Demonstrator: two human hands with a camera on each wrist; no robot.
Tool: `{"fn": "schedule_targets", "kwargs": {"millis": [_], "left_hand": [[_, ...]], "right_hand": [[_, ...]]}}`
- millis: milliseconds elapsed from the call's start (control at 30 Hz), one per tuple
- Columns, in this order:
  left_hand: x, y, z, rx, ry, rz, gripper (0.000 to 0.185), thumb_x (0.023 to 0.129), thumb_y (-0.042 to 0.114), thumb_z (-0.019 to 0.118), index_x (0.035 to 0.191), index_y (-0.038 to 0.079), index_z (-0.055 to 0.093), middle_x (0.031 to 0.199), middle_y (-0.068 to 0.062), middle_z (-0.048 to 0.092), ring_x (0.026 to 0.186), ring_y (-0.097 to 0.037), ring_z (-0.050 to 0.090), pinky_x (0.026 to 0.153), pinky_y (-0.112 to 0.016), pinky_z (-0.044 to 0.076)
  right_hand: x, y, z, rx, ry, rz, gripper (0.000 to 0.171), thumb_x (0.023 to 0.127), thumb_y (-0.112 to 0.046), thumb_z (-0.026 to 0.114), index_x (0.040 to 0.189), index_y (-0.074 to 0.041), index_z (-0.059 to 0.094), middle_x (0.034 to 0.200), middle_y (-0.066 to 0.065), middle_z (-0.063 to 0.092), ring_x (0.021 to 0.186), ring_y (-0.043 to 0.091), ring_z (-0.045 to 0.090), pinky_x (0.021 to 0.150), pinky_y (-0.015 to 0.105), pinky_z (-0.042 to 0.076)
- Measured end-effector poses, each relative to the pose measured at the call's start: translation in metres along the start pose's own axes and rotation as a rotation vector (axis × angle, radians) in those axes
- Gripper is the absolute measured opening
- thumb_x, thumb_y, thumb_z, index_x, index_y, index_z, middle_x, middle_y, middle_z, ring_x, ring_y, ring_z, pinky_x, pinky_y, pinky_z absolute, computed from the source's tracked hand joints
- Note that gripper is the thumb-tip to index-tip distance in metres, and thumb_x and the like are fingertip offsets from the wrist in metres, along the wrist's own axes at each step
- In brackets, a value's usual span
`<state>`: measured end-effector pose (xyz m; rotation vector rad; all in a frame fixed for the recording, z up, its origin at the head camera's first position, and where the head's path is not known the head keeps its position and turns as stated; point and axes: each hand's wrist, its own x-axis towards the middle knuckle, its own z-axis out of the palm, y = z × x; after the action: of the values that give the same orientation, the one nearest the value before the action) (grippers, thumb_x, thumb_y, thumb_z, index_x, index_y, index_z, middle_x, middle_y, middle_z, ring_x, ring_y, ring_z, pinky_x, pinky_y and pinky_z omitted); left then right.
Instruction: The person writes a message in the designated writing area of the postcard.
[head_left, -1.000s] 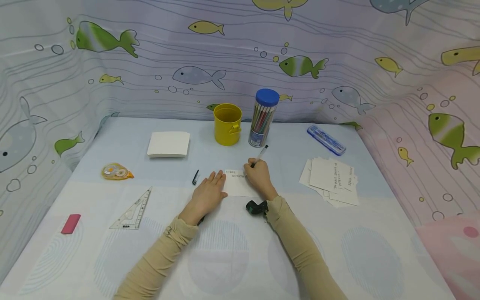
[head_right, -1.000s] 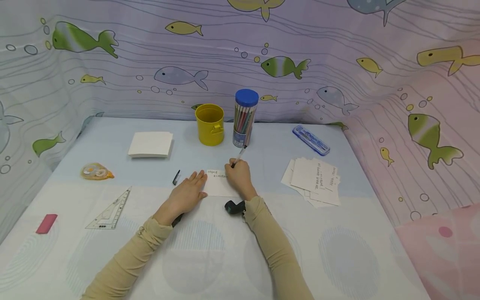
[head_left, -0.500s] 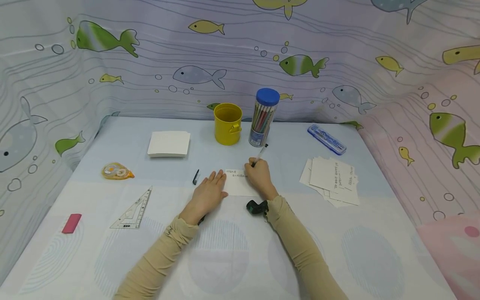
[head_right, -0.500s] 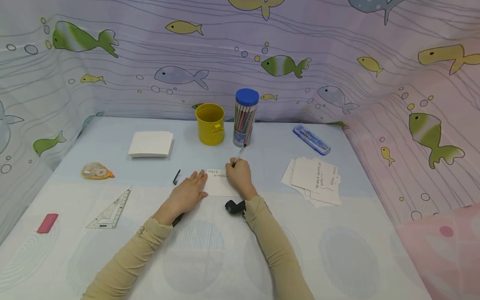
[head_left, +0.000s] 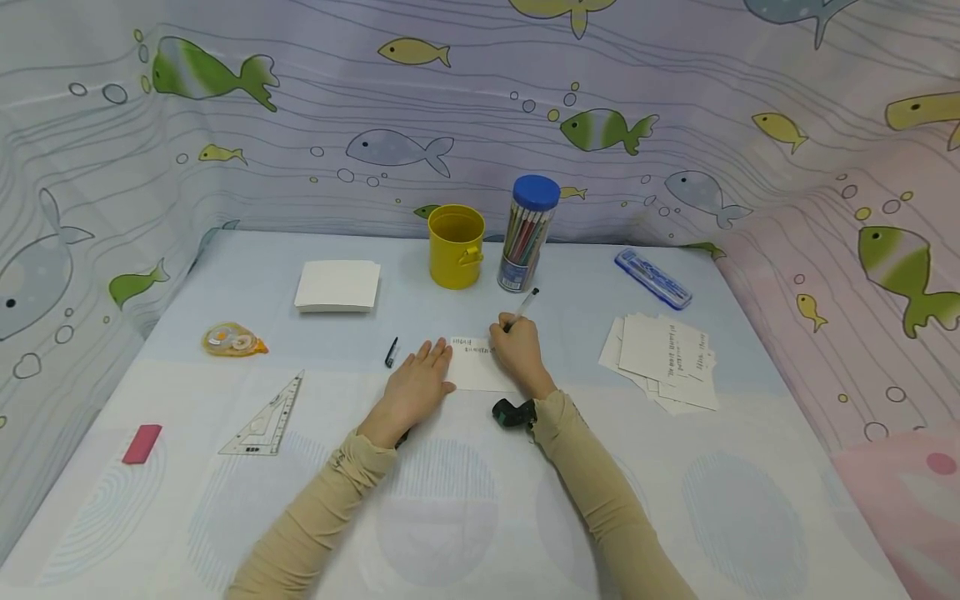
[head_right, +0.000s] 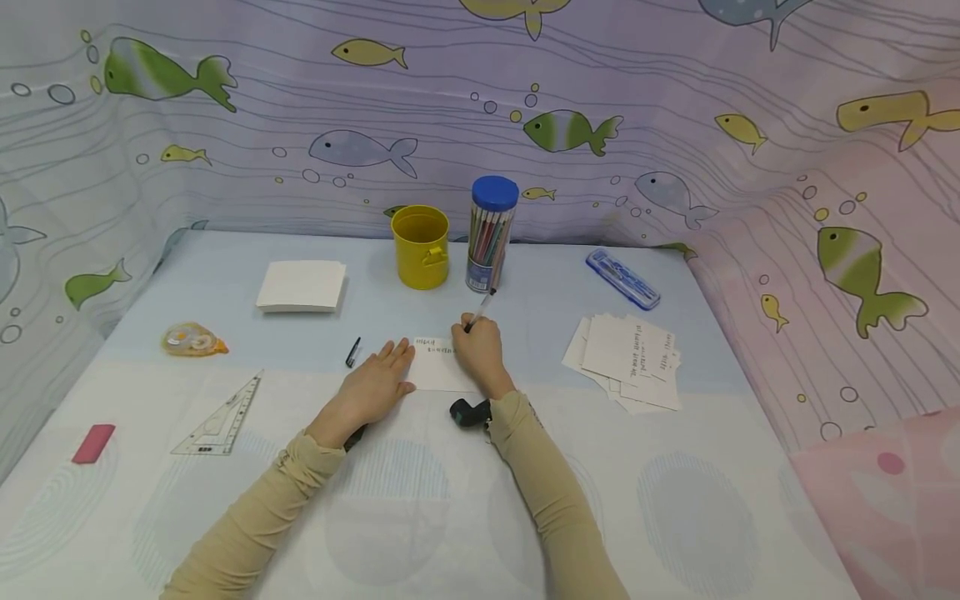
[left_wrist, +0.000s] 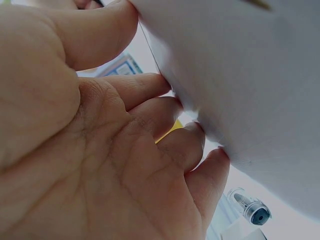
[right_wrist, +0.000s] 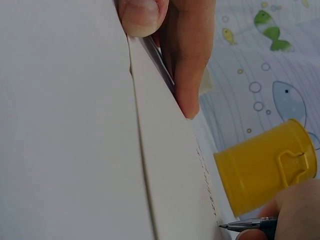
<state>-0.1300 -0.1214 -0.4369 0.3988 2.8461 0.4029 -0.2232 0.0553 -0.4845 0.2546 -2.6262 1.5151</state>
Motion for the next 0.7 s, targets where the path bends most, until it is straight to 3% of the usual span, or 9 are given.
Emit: {"fn": "schedule_targets", "kwargs": {"millis": [233,700], "left_hand": [[0.0001,0.0003,-0.0003,0.004,-0.003,-0.001,0.064,0.098,0.028,0.055,0.149,-0.003,0.032,0.158,-0.019,0.026,0.147,-0.038,0.024,0.117,-0.054,0.027],[-0.0018,0.0010,-0.0022,-0.013,-0.002,0.004,0.064,0.098,0.027,0.055,0.149,-0.004,0.031,0.158,-0.020,0.025,0.147,-0.039,0.022,0.118,-0.054,0.025]], "right_hand": [[0.0001,-0.0002,-0.0007,-0.032,-0.019,0.010,0.038,0.084,-0.005,0.048,0.053,-0.016,0.028,0.048,-0.007,0.019,0.046,0.008,0.015,0.043,0.019,0.013],[-0.0006,-0.0032,-0.0022,0.011,0.009,-0.019,0.041,0.085,-0.002,0.047,0.052,-0.015,0.026,0.047,-0.010,0.015,0.046,0.009,0.013,0.043,0.021,0.012]]}}
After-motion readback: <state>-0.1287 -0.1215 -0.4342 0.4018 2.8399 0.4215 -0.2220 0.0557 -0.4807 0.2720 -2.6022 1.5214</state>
